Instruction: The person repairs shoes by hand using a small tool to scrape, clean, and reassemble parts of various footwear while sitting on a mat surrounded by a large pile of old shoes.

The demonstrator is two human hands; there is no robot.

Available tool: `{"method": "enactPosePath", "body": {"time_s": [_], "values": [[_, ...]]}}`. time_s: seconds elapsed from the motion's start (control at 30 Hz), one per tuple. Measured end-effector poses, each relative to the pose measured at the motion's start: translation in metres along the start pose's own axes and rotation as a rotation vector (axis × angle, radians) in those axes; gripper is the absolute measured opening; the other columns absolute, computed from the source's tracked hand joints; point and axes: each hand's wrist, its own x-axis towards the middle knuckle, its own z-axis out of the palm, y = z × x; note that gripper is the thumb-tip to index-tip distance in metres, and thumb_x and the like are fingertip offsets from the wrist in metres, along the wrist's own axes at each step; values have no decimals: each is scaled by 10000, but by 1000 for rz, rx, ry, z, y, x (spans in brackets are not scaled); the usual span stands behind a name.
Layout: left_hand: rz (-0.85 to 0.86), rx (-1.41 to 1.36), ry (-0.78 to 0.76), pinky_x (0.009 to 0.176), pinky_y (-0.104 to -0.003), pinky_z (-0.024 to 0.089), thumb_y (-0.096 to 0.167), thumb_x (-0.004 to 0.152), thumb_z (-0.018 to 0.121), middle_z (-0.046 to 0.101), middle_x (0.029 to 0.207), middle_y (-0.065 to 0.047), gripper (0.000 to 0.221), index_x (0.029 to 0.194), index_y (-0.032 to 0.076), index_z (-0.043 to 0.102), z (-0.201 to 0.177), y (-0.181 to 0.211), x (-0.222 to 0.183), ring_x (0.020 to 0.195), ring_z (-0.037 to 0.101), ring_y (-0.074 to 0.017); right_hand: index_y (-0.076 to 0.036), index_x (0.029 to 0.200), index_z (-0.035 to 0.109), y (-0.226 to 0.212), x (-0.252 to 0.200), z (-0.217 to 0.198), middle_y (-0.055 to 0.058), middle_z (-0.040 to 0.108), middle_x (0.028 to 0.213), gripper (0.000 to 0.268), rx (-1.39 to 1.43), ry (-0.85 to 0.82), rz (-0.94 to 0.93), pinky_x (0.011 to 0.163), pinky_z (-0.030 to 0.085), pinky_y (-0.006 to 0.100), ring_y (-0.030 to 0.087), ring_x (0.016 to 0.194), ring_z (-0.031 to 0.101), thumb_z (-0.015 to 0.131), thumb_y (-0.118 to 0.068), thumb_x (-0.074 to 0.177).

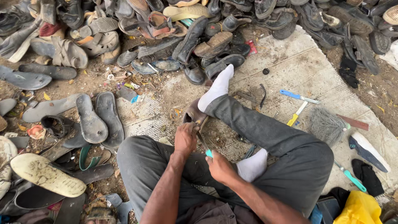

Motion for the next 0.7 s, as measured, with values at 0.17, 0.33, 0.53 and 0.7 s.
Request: {"method": "enactPosePath", "body": {"time_s": [0.17,0.33,0.53,0.7], "values": [[224,-88,22,826,-502,506,27,880,613,712,890,-162,132,977,48,700,-8,4,-1,899,662,-387,-13,1024,678,-16,30,1,258,644,813,239,308,-170,410,625,433,541,403,614,580,498,-170,1027],[21,-170,39,728,-432,529,107,932,670,717,859,-132,88,979,48,715,-16,6,-8,790,679,-301,-1,983,668,8,33,42,142,657,770,197,26,31,-2,607,489,456,263,678,631,554,-161,974],[-494,-878,149,577,-282,466,156,1051,600,643,742,-22,229,850,53,638,-13,-16,12,625,531,-99,-15,978,632,17,-61,18,76,590,641,228,293,-204,221,531,462,379,157,572,577,632,-241,1005],[-300,-682,-119,588,-328,479,164,1055,576,618,715,-43,292,806,23,636,-30,-25,17,629,545,-134,-33,1060,634,17,-25,-23,4,482,571,268,593,-45,353,388,325,306,96,426,408,557,-286,1020]]}}
